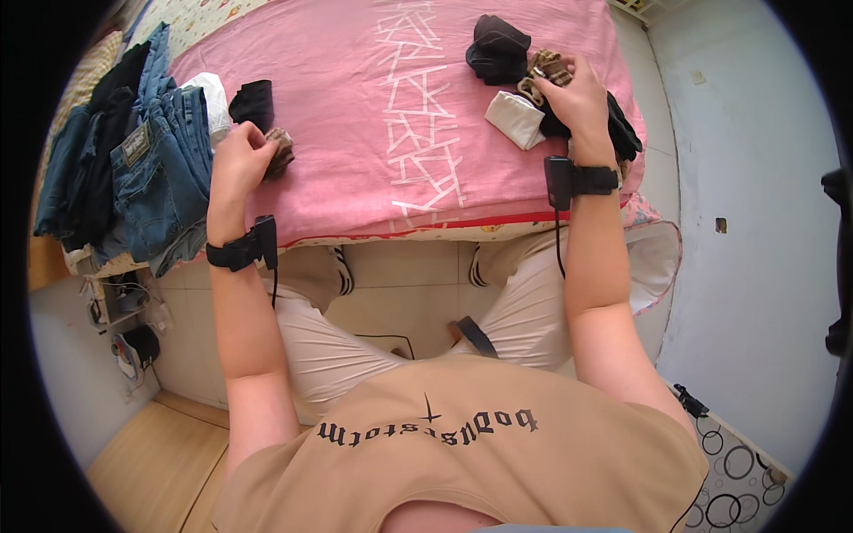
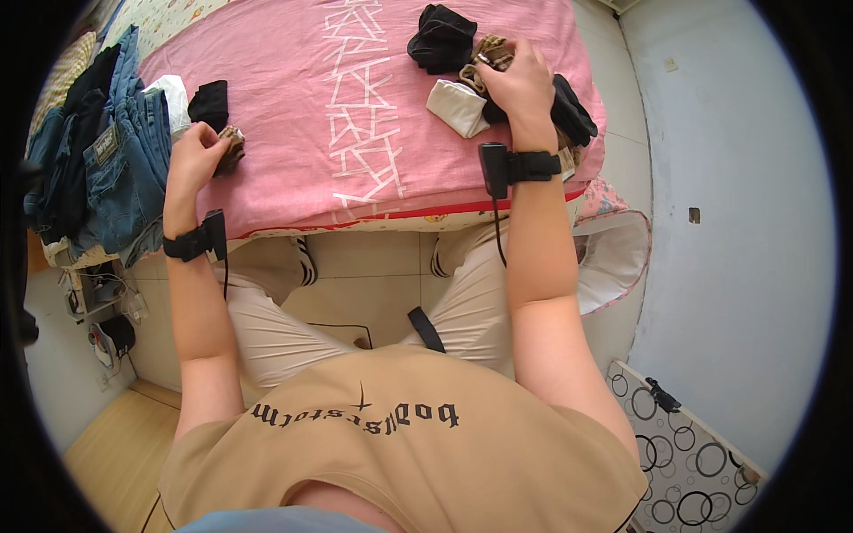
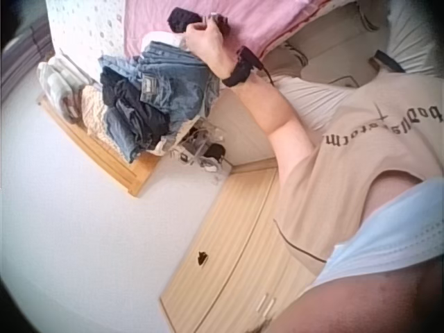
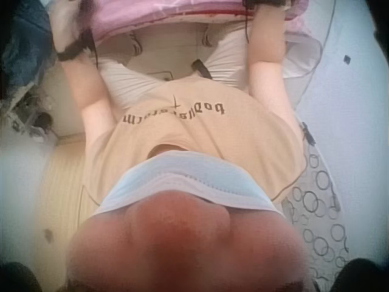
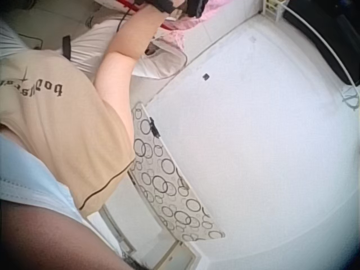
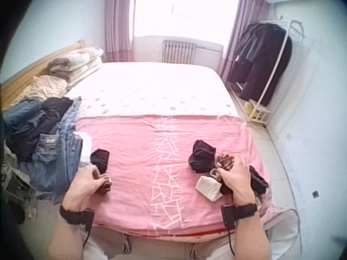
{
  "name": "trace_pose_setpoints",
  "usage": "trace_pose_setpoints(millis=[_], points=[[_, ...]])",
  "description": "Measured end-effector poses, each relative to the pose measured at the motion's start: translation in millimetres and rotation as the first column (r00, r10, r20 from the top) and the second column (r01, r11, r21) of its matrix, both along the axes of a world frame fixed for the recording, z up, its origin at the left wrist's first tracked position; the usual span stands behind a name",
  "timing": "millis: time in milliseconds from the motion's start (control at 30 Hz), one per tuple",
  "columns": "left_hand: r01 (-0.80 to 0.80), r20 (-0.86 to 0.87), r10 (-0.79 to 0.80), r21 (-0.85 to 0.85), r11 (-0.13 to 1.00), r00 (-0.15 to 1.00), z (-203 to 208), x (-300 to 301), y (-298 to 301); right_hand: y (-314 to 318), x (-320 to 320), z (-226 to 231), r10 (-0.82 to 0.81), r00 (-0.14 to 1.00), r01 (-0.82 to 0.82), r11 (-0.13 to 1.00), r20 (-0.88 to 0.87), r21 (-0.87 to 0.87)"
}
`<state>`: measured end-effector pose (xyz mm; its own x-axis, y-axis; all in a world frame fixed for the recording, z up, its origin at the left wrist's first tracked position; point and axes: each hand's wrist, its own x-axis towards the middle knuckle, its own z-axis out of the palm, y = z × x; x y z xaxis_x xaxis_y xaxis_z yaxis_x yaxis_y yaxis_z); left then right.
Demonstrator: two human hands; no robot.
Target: The person folds multiple pairs of socks and a plaid shirt on a bed. They handle each item one at a time, folding socks into small bundles and folding the shirt into a compact rectangle.
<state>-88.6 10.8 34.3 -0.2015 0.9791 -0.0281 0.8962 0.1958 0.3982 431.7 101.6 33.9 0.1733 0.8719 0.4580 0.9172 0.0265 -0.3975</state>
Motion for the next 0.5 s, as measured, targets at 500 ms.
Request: trace_pose_setpoints(millis=[500], points=[[0.373, 0.533, -0.617, 0.5, 0.781, 0.579, 27.7, 145.5, -13.7, -53.5, -121.0, 60.4, 0.219, -0.469, -0.587, 0.647, -0.855, 0.487]])
